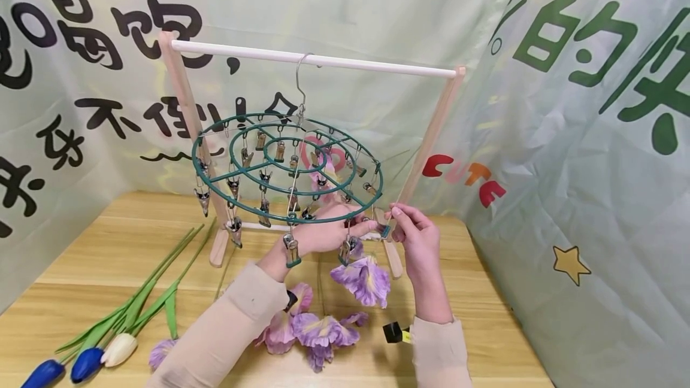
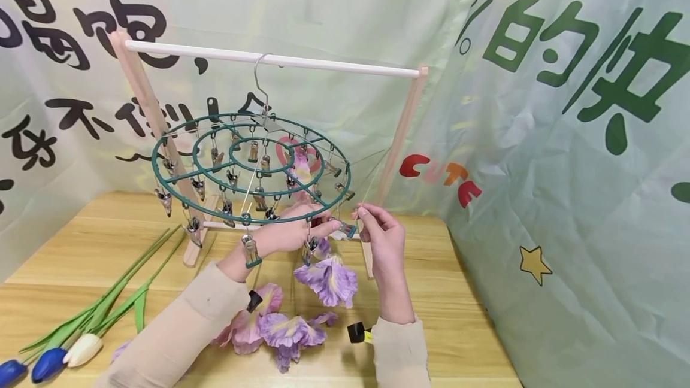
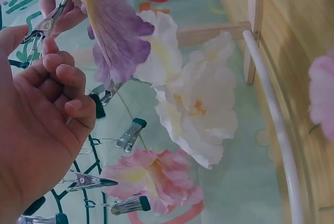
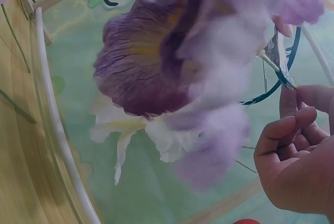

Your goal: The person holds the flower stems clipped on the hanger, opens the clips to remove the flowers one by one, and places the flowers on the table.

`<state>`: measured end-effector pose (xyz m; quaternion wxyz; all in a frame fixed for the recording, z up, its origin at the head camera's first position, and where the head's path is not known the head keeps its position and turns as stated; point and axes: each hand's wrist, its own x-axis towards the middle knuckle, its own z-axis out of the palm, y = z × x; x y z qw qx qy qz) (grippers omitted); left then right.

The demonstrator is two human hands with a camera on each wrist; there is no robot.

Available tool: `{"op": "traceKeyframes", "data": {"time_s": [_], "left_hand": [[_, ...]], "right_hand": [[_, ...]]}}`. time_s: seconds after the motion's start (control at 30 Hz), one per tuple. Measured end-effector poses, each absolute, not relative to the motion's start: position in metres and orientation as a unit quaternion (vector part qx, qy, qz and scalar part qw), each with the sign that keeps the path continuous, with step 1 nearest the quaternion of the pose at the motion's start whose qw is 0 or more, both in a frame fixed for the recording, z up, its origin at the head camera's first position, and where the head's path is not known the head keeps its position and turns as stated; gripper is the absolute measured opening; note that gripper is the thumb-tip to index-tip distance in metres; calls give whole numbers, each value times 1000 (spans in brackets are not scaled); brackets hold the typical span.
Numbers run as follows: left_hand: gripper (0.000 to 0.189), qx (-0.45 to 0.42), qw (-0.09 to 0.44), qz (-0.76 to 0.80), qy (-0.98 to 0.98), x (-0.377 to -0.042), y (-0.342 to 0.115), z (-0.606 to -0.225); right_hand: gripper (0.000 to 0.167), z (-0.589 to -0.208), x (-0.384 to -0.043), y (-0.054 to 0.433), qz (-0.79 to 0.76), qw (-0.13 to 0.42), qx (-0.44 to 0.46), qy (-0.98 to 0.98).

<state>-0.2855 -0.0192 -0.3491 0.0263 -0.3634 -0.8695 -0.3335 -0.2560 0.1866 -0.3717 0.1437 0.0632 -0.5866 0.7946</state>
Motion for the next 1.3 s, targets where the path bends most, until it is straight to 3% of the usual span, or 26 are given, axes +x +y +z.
{"op": "traceKeyframes", "data": {"time_s": [0.3, 1.3], "left_hand": [[40, -349, -27, -459, -817, -285, -22, -359], [40, -374, 48, -474, -795, -283, -27, -361]], "right_hand": [[14, -372, -256, 185, 797, 138, 72, -584], [14, -369, -250, 182, 796, 133, 80, -585]]}}
